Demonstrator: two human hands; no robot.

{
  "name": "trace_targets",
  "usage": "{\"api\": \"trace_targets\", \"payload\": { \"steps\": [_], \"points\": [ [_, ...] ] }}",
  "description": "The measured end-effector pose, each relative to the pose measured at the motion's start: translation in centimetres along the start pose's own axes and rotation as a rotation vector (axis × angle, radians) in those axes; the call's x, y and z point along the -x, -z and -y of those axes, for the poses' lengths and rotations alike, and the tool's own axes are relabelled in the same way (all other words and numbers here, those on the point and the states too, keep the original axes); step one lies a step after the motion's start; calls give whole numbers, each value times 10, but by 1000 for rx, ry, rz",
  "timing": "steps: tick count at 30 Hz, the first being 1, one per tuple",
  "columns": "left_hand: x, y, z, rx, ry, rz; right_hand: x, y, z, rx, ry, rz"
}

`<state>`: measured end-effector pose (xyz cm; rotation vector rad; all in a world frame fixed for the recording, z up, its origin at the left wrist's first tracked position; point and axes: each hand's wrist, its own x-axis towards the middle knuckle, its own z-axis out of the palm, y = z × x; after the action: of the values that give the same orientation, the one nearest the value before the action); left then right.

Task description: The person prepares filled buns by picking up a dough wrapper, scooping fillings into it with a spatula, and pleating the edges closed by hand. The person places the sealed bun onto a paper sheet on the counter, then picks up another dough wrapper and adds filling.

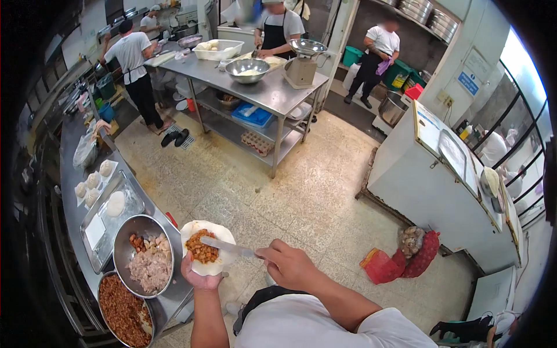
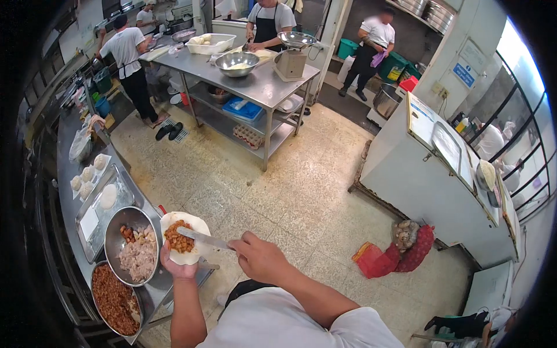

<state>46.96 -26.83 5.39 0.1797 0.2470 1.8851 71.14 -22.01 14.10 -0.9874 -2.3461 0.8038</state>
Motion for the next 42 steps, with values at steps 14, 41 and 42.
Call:
{"api": "trace_targets", "payload": {
  "steps": [14,41,42],
  "points": [
    [-41,-24,51,-13,130,100,15,30,-23,19,-87,-192],
    [-70,-51,140,18,334,58,62,77,-52,193,-241,-259],
    [-69,-50,139,23,333,53,62,76,-50,209,-234,-255]
  ]
}}
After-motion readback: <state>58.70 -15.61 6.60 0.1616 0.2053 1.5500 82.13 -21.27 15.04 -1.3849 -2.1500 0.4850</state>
